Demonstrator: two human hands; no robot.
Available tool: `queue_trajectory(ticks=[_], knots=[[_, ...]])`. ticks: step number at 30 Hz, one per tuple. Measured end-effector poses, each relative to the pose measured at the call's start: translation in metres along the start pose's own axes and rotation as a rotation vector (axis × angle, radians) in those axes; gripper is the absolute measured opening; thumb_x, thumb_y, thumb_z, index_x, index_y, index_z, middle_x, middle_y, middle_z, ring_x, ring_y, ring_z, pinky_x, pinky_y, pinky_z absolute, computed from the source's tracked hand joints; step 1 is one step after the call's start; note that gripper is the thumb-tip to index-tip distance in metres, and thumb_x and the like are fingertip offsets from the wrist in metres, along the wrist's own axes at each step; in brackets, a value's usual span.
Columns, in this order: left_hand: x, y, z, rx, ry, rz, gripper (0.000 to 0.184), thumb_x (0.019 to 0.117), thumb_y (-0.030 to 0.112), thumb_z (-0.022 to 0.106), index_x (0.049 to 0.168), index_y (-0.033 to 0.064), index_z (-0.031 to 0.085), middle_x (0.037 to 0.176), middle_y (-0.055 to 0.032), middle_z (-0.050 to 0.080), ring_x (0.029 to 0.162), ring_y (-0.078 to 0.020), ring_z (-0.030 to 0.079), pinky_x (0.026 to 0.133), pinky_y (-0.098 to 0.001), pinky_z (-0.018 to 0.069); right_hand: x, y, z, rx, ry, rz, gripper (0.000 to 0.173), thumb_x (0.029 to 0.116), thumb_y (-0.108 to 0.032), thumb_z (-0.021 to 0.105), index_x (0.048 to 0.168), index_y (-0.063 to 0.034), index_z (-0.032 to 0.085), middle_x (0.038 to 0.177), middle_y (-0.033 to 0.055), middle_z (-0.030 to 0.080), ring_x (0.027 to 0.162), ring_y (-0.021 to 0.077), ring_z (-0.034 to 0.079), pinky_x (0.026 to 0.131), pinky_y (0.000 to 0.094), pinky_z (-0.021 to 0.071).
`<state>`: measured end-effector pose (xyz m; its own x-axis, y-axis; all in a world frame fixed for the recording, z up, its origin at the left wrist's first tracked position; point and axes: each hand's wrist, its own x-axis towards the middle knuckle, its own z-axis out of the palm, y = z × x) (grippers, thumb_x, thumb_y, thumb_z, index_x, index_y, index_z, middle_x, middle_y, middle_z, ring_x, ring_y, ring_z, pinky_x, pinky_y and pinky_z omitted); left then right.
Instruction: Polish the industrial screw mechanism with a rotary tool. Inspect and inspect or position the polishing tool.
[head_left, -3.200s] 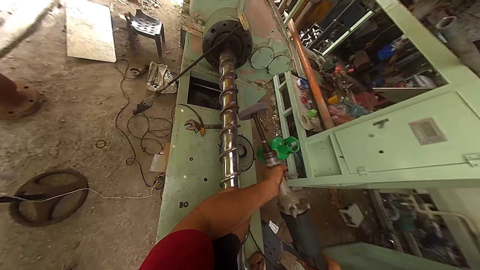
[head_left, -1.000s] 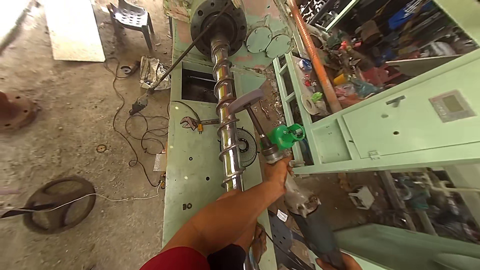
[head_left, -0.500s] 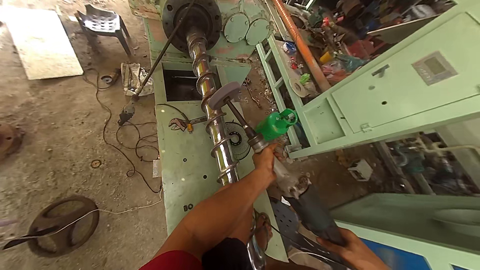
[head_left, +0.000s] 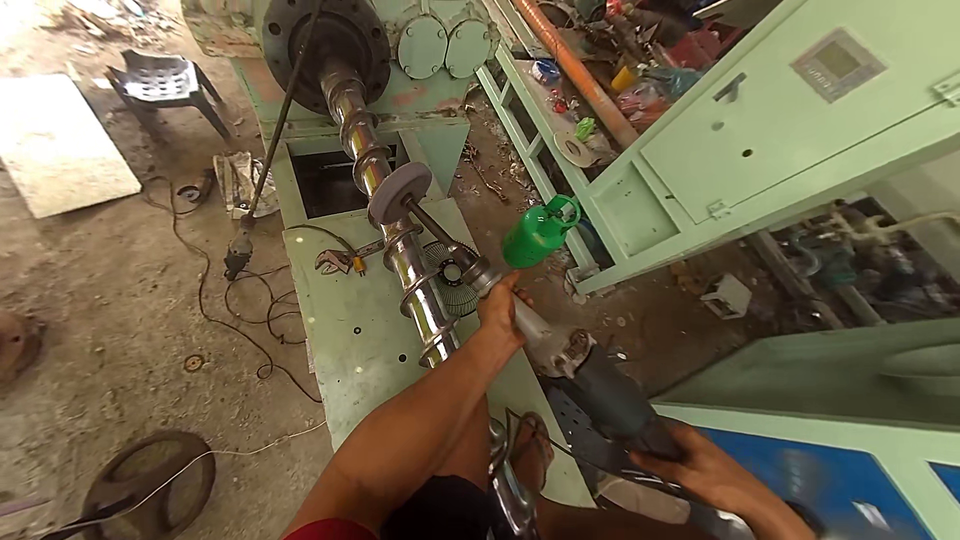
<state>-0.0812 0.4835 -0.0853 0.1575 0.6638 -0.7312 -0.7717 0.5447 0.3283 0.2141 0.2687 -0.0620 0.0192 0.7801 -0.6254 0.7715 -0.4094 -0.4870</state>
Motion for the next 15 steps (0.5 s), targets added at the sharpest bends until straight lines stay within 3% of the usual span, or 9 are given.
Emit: queue_trajectory(ticks=[15], knots=[[0.0036,-0.0031,-0.0005,0.008,0.03,-0.027,0.02,0.0981,0.023,0.066,0.093,0.0079,0.054,0.068,-0.0057,0.053,0.054,-0.018,0.056,0.054,-0.0331,0.0554,-0.0024,0.0022,-0.0003,0.018,-0.029,0.032,0.042,0.0784,-0.049,0.084,0.102,-0.0154,0.075,0.086,-0.0008,0.075,0.079,0.0117,0.073,0.079,0.0394,0.0615]])
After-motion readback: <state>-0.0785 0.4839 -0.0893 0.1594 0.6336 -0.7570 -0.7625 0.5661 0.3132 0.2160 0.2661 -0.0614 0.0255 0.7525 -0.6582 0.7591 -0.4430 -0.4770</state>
